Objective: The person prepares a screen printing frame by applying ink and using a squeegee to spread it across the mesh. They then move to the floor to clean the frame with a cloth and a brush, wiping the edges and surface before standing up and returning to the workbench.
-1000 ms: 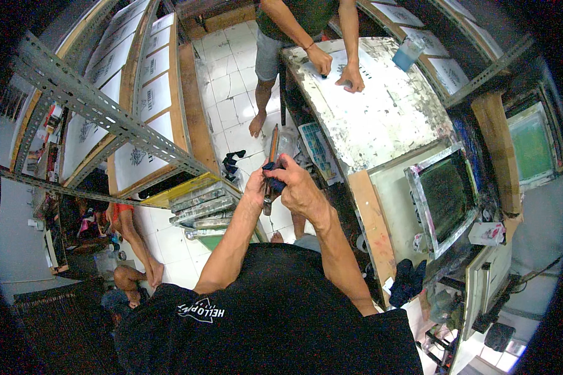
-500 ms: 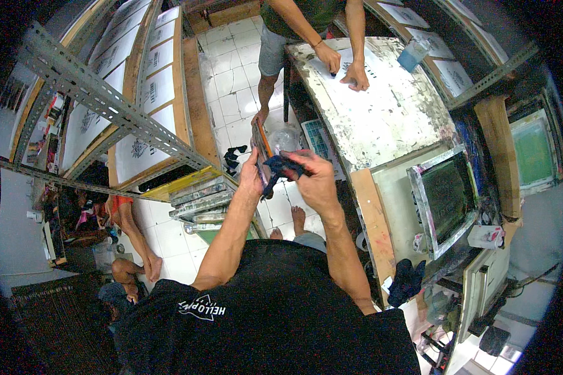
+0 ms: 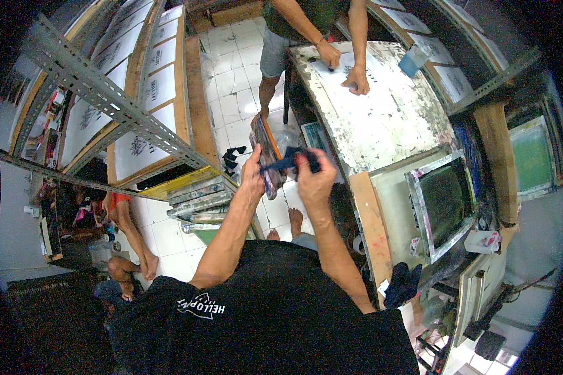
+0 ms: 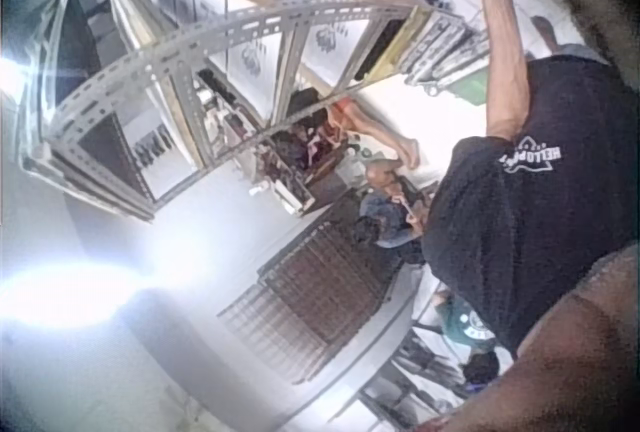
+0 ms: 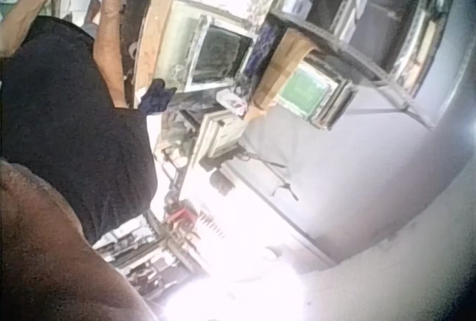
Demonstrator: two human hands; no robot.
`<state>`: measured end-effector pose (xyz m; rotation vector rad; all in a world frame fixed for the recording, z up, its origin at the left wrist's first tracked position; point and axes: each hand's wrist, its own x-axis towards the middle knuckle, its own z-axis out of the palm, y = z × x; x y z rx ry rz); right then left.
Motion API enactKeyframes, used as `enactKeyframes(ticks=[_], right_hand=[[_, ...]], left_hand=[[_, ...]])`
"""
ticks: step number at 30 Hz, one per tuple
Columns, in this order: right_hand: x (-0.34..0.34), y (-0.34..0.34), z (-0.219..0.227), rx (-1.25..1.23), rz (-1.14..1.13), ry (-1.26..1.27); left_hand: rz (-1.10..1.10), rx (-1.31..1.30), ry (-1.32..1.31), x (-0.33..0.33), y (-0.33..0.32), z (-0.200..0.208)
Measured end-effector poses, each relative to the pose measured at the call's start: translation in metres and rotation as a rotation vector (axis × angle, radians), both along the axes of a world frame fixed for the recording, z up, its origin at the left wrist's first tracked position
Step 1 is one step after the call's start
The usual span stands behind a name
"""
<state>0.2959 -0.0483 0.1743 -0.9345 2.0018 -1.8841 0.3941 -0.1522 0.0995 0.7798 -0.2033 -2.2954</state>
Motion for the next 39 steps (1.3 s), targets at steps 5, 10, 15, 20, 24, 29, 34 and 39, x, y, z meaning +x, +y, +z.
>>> enactKeyframes(ticks=[5,10,15,20,24,29,34,39], right_hand=[[-0.044,-0.013,-0.005,-0.128,-0.042,-0.294],[-0.058,-0.032,0.001,-0.088,0.071,-0.314],[-0.062,-0.045,0.017,-0.05,0.171,0.274],[-0.076,-0.046,0.018,0.057,0.187,0.215],[-0.075,-0.05,0.02,0.11,0.104,0.279],[-0.077,-0.056,0.01,0.191,0.025,0.104],[-0.07,-0.059,-0.002,-0.177,-0.101,-0.418],[-0.071,-0.055,-0.018,-0.074,-0.035,-0.515]], left_hand=[[0.103,-0.345,-0.168,0.0,0.006,0.015],[0.081,-0.652,-0.381,-0.006,0.02,0.032],[0.026,-0.904,-0.604,-0.007,0.026,0.039],[-0.136,-1.024,-0.702,0.003,0.02,0.065],[-0.165,-1.07,-0.749,0.005,0.019,0.066],[-0.163,-1.098,-0.725,0.007,0.017,0.056],[-0.129,-1.02,-0.701,0.005,0.017,0.052],[-0.114,-1.046,-0.731,0.004,0.017,0.042]])
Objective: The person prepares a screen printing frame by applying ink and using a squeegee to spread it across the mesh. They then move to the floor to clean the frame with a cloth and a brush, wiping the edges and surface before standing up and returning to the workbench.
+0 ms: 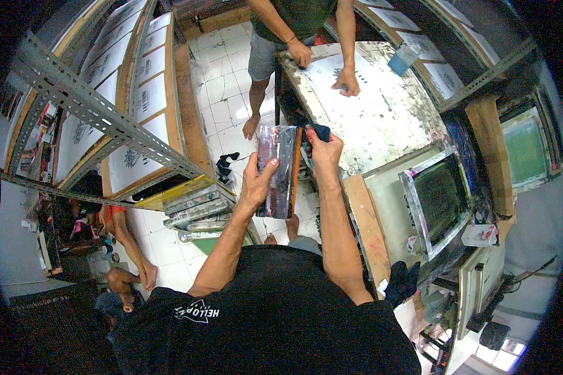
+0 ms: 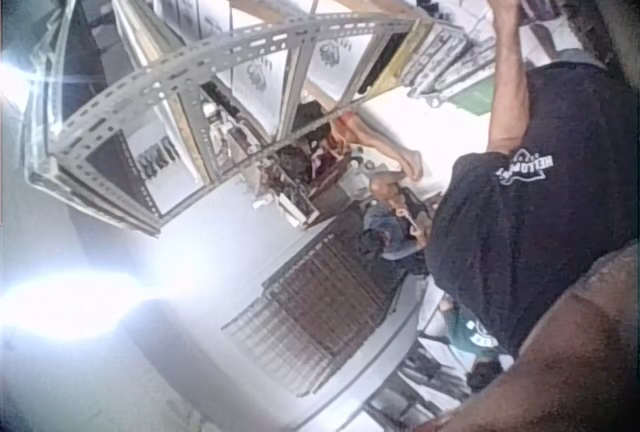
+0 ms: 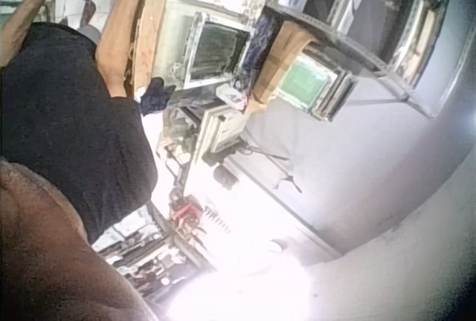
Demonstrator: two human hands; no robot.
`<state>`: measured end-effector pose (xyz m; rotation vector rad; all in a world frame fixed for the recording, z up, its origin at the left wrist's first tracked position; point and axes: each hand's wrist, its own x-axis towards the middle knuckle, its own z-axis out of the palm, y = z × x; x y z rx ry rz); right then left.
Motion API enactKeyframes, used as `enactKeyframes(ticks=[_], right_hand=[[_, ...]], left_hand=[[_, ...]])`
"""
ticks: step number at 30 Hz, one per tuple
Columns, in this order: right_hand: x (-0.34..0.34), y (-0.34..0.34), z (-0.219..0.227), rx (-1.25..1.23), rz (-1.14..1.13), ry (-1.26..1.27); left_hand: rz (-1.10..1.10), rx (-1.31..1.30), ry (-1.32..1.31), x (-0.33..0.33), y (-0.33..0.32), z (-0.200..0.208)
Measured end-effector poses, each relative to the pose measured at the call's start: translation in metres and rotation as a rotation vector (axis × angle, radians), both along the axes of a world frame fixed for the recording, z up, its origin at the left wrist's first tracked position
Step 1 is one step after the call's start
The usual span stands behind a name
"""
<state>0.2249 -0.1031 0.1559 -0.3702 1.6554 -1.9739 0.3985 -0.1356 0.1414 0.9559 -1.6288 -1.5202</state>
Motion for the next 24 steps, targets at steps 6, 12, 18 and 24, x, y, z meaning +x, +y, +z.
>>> enactKeyframes(ticks=[6,12,18,24], right_hand=[[0.0,0.009,0.01,0.093,0.341,0.153],[-0.026,0.012,0.008,0.182,0.488,-0.091],[-0.022,0.01,-0.005,-0.228,0.46,-0.381],[-0.008,0.0,-0.005,-0.087,0.363,-0.179]], left_hand=[[0.024,-0.002,-0.075,0.0,0.003,0.005],[0.044,-0.049,-0.071,0.002,-0.001,0.001],[0.037,-0.01,-0.086,0.002,-0.001,0.003],[0.058,-0.068,-0.091,0.001,0.0,0.0]])
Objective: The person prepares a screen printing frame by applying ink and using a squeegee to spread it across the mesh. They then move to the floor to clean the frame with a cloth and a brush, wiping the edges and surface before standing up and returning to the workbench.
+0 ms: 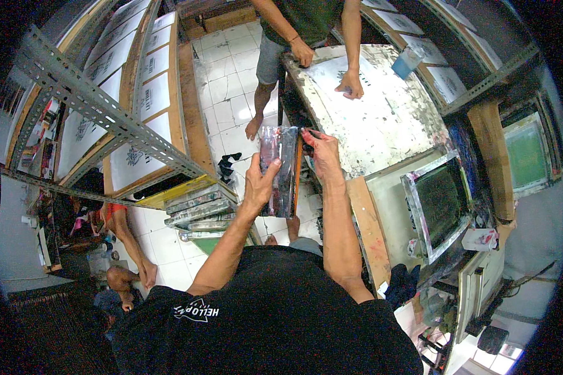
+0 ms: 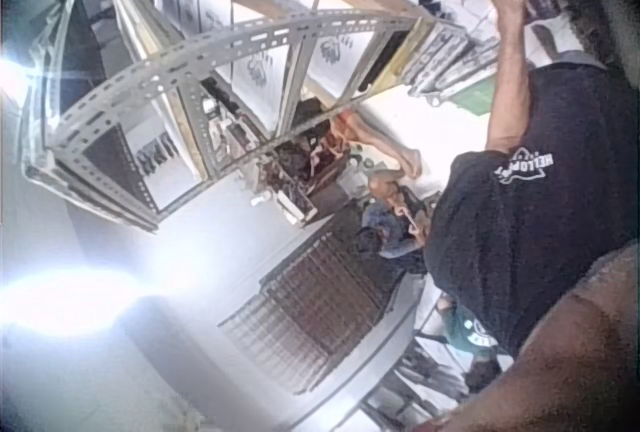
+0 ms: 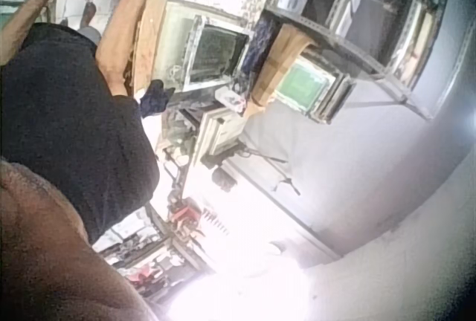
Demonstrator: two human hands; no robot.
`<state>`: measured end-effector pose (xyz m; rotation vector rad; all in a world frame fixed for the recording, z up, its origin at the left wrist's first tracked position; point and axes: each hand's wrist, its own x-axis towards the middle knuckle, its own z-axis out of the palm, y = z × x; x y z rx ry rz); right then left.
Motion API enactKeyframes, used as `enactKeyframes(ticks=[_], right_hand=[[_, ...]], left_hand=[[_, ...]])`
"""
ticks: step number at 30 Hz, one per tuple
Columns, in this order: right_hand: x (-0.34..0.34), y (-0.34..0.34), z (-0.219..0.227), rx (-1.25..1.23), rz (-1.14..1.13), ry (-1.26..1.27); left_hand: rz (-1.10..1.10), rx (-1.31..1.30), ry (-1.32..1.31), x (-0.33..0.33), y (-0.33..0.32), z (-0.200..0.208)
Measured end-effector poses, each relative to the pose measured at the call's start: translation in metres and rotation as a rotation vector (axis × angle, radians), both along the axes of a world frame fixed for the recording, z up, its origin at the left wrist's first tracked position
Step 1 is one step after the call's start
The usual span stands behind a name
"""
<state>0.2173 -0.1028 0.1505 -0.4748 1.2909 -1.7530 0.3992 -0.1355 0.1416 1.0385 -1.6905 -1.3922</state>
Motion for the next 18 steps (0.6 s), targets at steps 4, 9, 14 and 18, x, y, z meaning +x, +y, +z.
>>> enactKeyframes(ticks=[4,9,14,18], right_hand=[[0.005,-0.009,-0.009,0.044,-0.097,0.064],[0.002,-0.002,0.008,-0.012,0.047,-0.116],[0.005,-0.008,0.0,0.09,-0.079,-0.055],[0.008,-0.015,-0.006,0.045,-0.131,0.061]], left_hand=[[0.001,0.006,-0.003,-0.001,0.003,0.006],[0.047,0.032,-0.026,0.001,0.001,0.003],[0.053,-0.063,0.013,-0.002,0.005,0.003],[0.051,0.018,-0.001,-0.004,0.008,0.012]])
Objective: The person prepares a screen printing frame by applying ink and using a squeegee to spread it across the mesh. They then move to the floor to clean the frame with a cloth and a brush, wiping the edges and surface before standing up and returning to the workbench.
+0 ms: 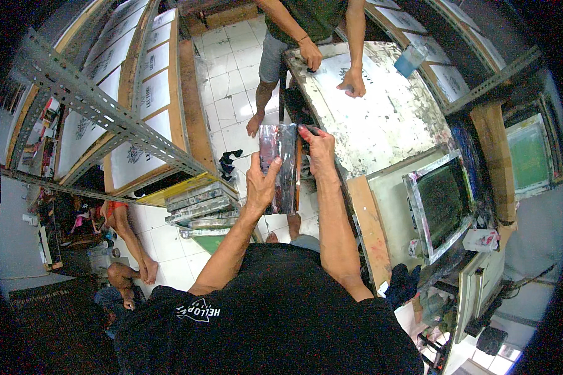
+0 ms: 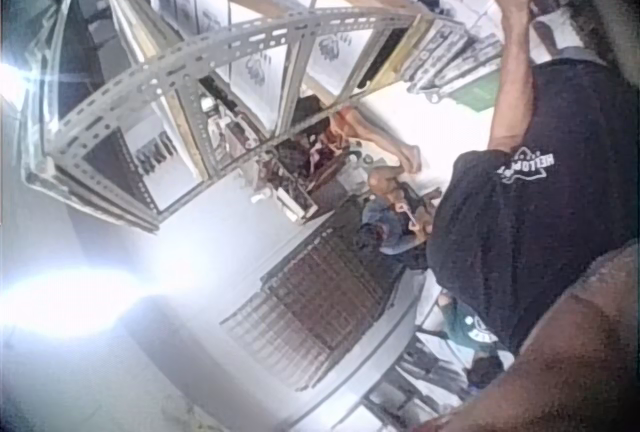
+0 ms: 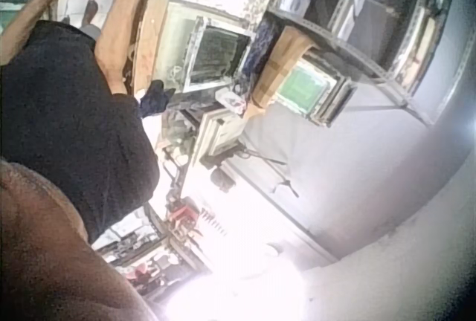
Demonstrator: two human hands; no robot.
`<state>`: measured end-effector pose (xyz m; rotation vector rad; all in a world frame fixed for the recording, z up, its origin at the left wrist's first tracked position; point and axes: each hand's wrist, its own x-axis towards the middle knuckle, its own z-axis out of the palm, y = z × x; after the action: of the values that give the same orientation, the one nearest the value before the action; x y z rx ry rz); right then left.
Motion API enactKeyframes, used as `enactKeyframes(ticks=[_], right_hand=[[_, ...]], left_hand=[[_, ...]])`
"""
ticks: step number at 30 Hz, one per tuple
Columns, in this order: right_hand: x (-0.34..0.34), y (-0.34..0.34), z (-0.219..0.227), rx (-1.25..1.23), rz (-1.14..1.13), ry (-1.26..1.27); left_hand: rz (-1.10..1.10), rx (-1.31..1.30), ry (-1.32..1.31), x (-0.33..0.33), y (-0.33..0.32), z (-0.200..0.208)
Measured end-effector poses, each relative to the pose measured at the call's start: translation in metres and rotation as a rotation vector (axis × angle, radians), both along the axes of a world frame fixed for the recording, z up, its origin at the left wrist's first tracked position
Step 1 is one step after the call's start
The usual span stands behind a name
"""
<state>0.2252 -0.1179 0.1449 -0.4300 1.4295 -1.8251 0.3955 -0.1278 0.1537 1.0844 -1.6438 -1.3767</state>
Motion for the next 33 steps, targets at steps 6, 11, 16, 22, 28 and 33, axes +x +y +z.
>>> enactKeyframes(ticks=[6,11,16,22,28,33], right_hand=[[0.014,-0.011,-0.007,0.039,0.097,0.123],[0.023,-0.005,-0.001,0.174,0.21,0.088],[0.026,0.001,-0.013,0.281,0.281,0.142],[0.037,0.007,-0.014,0.349,0.34,0.2],[0.041,0.013,-0.013,0.461,0.399,0.262],[0.041,0.02,-0.017,0.433,0.453,0.243]], left_hand=[[0.212,0.05,0.121,-0.01,0.008,-0.009],[0.304,0.101,0.098,-0.008,0.001,-0.021],[0.379,0.239,0.135,-0.007,-0.007,-0.027],[0.485,0.287,0.228,-0.003,-0.023,-0.043],[0.532,0.367,0.322,0.006,-0.04,-0.068],[0.578,0.407,0.39,0.005,-0.042,-0.059]])
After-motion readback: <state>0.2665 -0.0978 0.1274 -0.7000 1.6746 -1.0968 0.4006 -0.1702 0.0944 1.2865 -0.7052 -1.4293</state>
